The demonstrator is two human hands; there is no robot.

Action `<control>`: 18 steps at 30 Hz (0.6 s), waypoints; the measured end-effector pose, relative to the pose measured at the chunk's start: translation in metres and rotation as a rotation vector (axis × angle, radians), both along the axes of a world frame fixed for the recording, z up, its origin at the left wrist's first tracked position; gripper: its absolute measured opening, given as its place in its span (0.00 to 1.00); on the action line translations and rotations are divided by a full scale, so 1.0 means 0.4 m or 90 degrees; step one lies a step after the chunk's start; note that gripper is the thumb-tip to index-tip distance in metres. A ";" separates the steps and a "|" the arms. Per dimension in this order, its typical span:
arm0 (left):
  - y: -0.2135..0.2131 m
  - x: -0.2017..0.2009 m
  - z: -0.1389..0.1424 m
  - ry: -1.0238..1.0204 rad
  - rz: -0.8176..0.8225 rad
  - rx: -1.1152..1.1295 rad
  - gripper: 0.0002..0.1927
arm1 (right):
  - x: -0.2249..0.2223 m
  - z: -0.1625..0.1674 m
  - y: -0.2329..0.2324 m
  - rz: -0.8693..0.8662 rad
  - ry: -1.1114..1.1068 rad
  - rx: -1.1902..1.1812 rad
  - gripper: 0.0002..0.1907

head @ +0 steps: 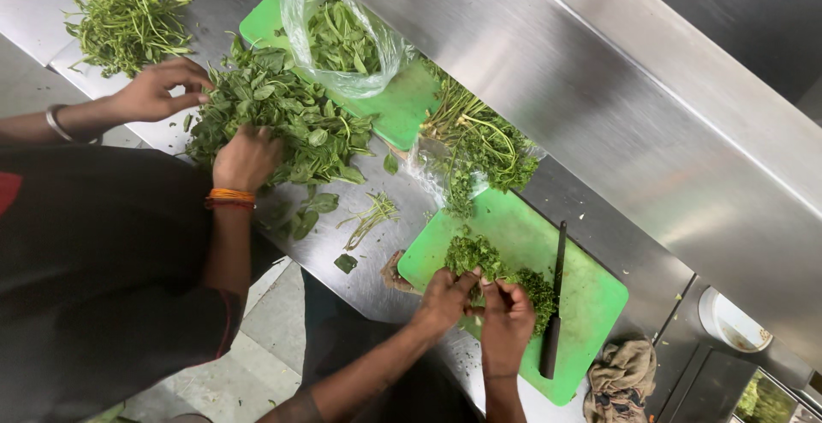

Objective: The person strips leaves from herb stems and finely chops them on a green cutting board using a knife. A second person works alongside, also stripping leaves from stems. The chopped herbs accumulate on the board throughout the clip.

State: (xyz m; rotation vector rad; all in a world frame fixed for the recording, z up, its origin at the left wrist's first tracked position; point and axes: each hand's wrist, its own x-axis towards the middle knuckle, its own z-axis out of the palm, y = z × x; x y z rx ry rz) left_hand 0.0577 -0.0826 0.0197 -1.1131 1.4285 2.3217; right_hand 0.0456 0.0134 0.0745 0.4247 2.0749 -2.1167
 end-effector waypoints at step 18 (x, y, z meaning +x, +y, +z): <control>0.023 0.015 -0.039 0.132 -0.146 -0.039 0.31 | 0.013 -0.041 0.004 -0.042 0.053 0.029 0.07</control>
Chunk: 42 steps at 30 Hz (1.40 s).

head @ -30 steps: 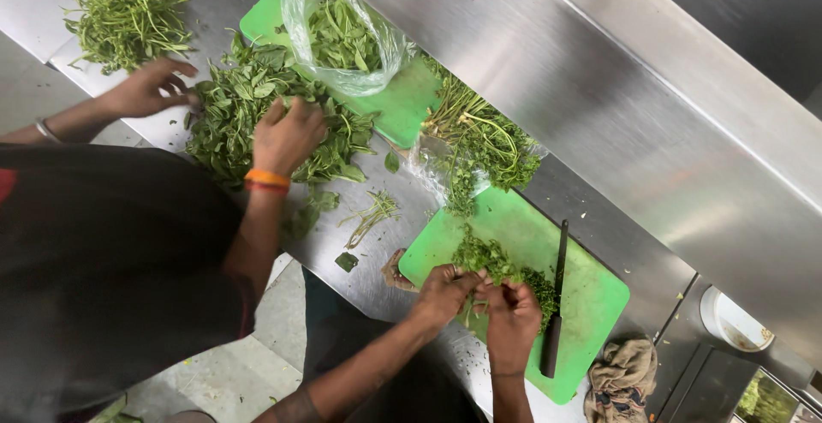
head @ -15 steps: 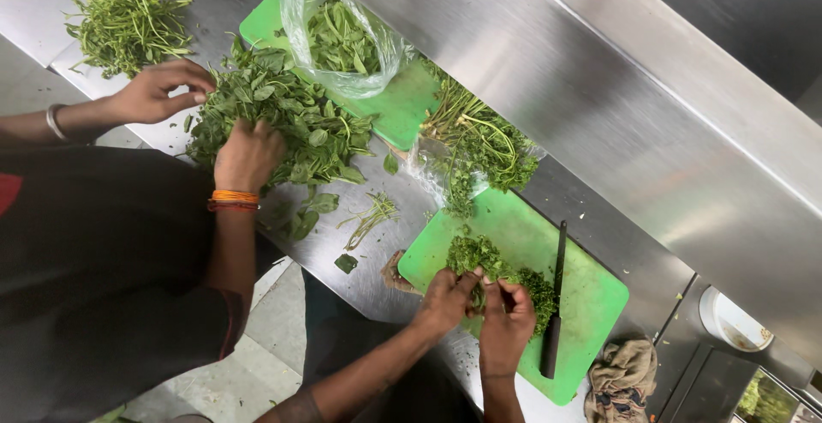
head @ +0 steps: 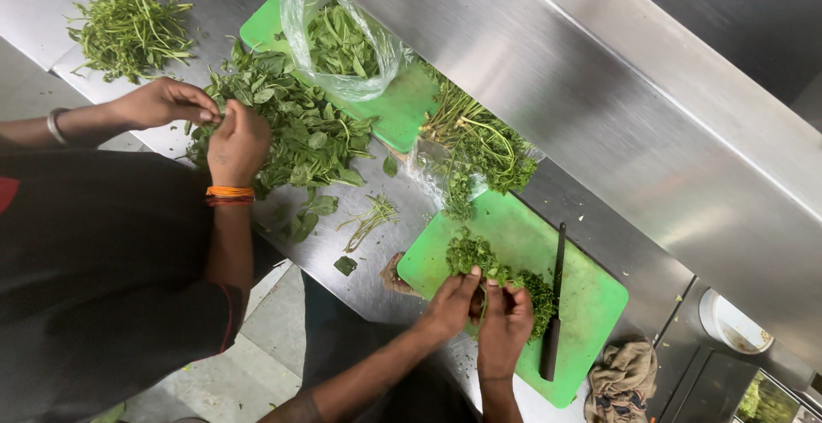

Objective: The person strips leaves from herb stems and finely chops them on a green cutting board using a knife. A second person works alongside, also stripping leaves from stems. The chopped herbs accumulate on the board throughout the clip.

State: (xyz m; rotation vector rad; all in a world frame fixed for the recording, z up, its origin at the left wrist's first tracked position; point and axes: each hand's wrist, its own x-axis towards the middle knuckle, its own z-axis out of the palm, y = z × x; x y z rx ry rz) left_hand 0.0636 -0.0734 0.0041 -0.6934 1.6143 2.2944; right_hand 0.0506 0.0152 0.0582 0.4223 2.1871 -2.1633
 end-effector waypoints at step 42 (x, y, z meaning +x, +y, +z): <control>-0.138 -0.029 0.082 0.062 -0.222 -0.127 0.13 | -0.064 0.076 0.074 0.218 0.068 0.129 0.18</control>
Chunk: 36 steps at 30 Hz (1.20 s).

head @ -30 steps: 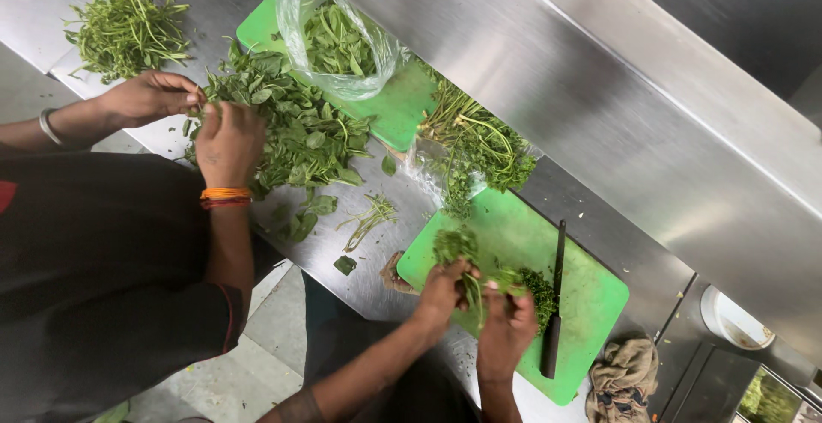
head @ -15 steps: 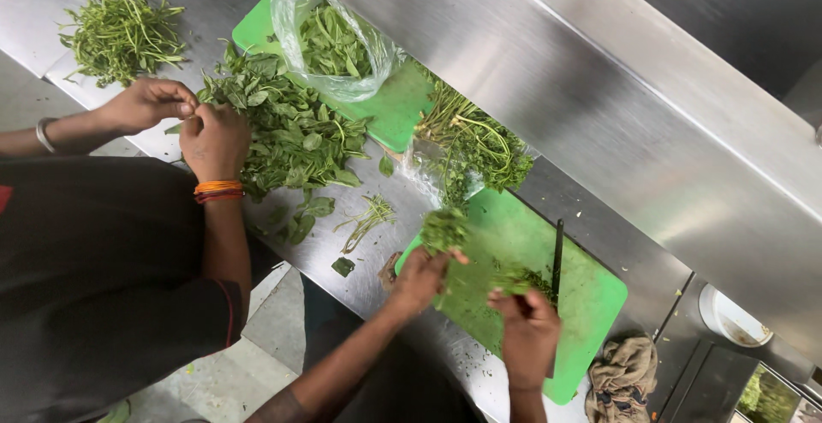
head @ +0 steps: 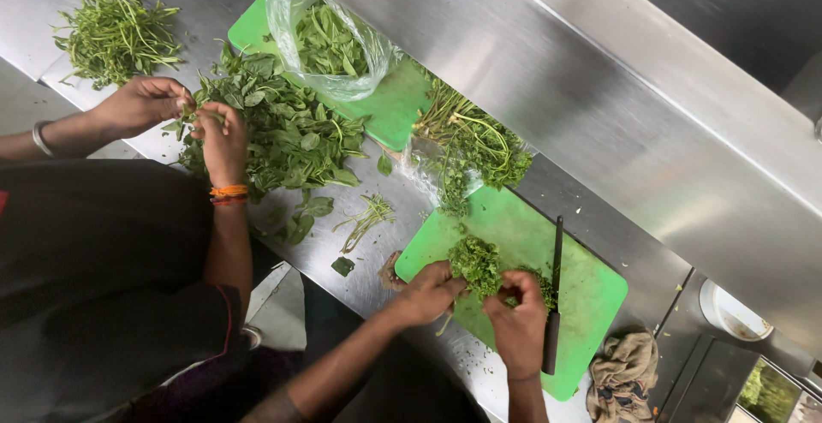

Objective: The person strips leaves from herb stems and finely chops them on a green cutting board using a knife. A second person works alongside, also stripping leaves from stems. The chopped herbs accumulate on the board throughout the clip.

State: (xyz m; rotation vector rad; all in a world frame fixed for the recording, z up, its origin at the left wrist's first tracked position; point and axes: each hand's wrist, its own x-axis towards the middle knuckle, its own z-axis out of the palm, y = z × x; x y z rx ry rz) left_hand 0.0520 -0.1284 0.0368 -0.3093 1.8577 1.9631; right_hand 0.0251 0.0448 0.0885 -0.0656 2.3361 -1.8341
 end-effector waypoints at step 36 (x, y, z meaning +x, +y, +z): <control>-0.004 -0.011 0.005 -0.163 -0.094 0.122 0.16 | -0.007 0.098 0.002 0.182 0.155 0.059 0.14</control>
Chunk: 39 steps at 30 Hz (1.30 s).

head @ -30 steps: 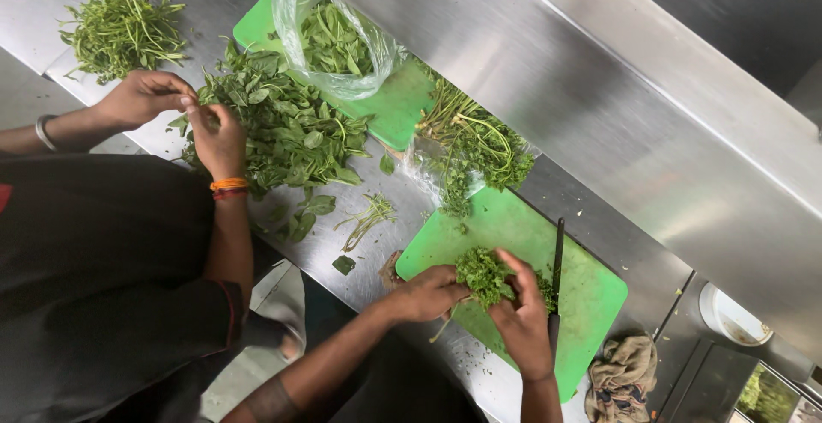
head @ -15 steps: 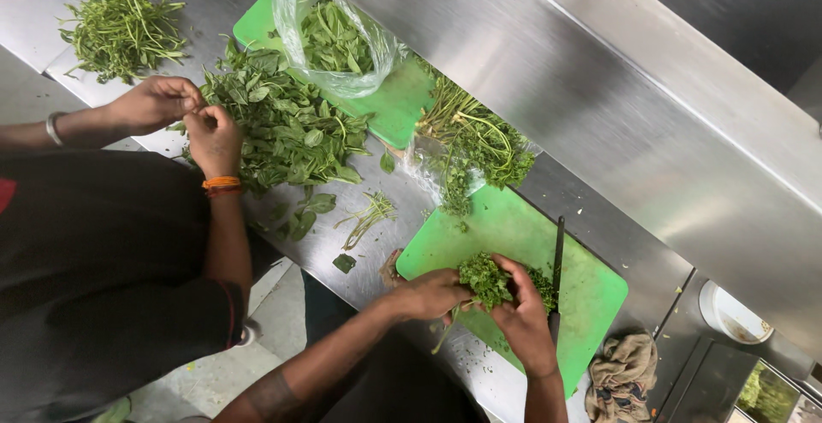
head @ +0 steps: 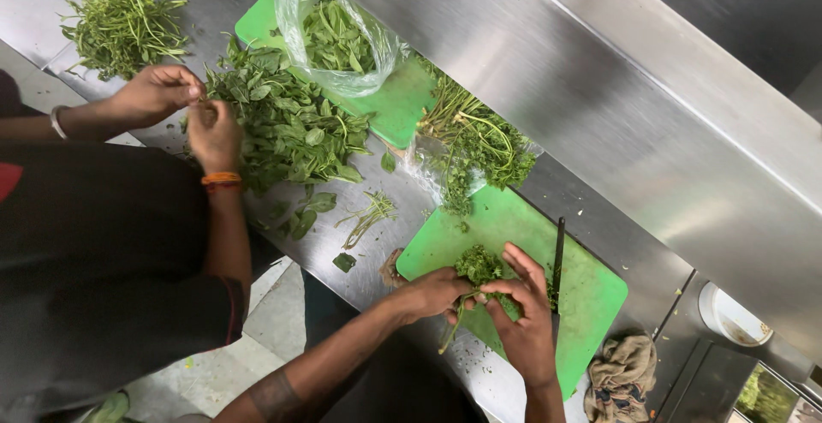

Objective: The person strips leaves from herb stems and finely chops them on a green cutting board using a knife. A second person works alongside, also stripping leaves from stems. The chopped herbs accumulate on the board throughout the clip.

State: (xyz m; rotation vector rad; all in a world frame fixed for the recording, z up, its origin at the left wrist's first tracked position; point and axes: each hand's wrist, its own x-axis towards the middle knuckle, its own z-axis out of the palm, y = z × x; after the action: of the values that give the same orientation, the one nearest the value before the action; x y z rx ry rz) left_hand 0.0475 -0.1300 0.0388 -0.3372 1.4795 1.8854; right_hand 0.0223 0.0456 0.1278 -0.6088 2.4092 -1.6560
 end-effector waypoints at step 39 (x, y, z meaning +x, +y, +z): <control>-0.035 0.000 0.101 0.389 -0.273 -0.168 0.14 | 0.000 0.020 -0.058 -0.015 -0.026 -0.006 0.04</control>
State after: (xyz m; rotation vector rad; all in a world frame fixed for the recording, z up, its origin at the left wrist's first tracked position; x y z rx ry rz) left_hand 0.0475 -0.1441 0.0794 0.4543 2.0098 1.5047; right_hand 0.0222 0.0226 0.1360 -0.5434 2.3900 -1.6743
